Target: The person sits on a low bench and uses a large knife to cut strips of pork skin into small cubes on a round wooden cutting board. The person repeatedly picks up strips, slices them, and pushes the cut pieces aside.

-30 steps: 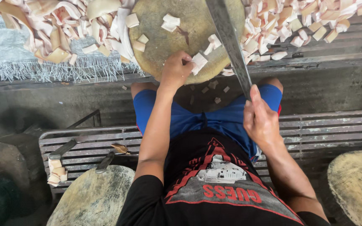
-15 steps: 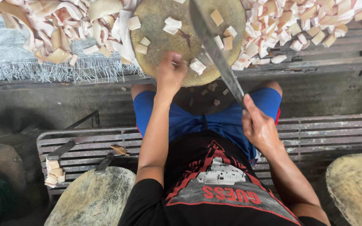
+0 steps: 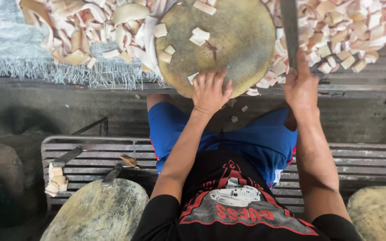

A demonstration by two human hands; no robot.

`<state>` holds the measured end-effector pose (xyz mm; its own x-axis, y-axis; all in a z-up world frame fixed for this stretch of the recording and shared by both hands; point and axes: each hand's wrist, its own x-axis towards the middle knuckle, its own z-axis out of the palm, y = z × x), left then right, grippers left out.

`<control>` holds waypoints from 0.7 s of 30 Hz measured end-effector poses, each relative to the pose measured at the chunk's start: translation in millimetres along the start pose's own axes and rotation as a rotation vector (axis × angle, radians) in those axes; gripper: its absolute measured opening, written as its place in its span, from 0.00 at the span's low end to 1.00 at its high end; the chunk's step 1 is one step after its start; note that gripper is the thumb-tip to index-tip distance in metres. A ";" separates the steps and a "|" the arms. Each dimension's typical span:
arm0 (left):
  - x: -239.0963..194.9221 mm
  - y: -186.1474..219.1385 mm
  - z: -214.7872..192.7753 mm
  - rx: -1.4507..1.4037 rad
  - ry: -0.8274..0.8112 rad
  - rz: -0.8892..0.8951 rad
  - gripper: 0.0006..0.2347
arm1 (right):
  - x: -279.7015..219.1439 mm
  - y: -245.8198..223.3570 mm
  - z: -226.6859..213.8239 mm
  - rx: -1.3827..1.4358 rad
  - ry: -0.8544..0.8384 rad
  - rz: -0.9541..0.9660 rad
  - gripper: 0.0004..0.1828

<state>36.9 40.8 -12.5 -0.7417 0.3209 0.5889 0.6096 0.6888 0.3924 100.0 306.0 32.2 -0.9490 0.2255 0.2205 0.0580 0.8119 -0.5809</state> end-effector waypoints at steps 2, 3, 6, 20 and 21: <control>5.2 -2.5 -0.3 -0.043 -0.088 -0.104 0.20 | 14.4 -2.1 8.7 0.278 -0.008 0.077 0.31; 6.6 -2.7 -1.4 -0.049 -0.102 -0.165 0.21 | 21.3 -4.5 13.6 0.421 -0.057 0.189 0.33; 17.8 -21.0 -10.1 -0.021 -0.094 -0.312 0.24 | 51.8 -17.0 31.2 0.376 -0.111 0.160 0.31; 35.3 -249.2 -6.8 -0.537 -0.198 -0.682 0.30 | 118.2 -174.2 143.7 0.251 -0.200 -0.362 0.15; 37.5 -253.4 -1.7 -0.488 -0.208 -0.712 0.29 | 134.9 -184.6 159.5 0.223 -0.198 -0.445 0.14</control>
<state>-145.0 -122.8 -88.7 -0.9973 0.0658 -0.0314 0.0001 0.4316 0.9021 -88.2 100.7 44.2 -0.9085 -0.2379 0.3435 -0.4099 0.6669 -0.6222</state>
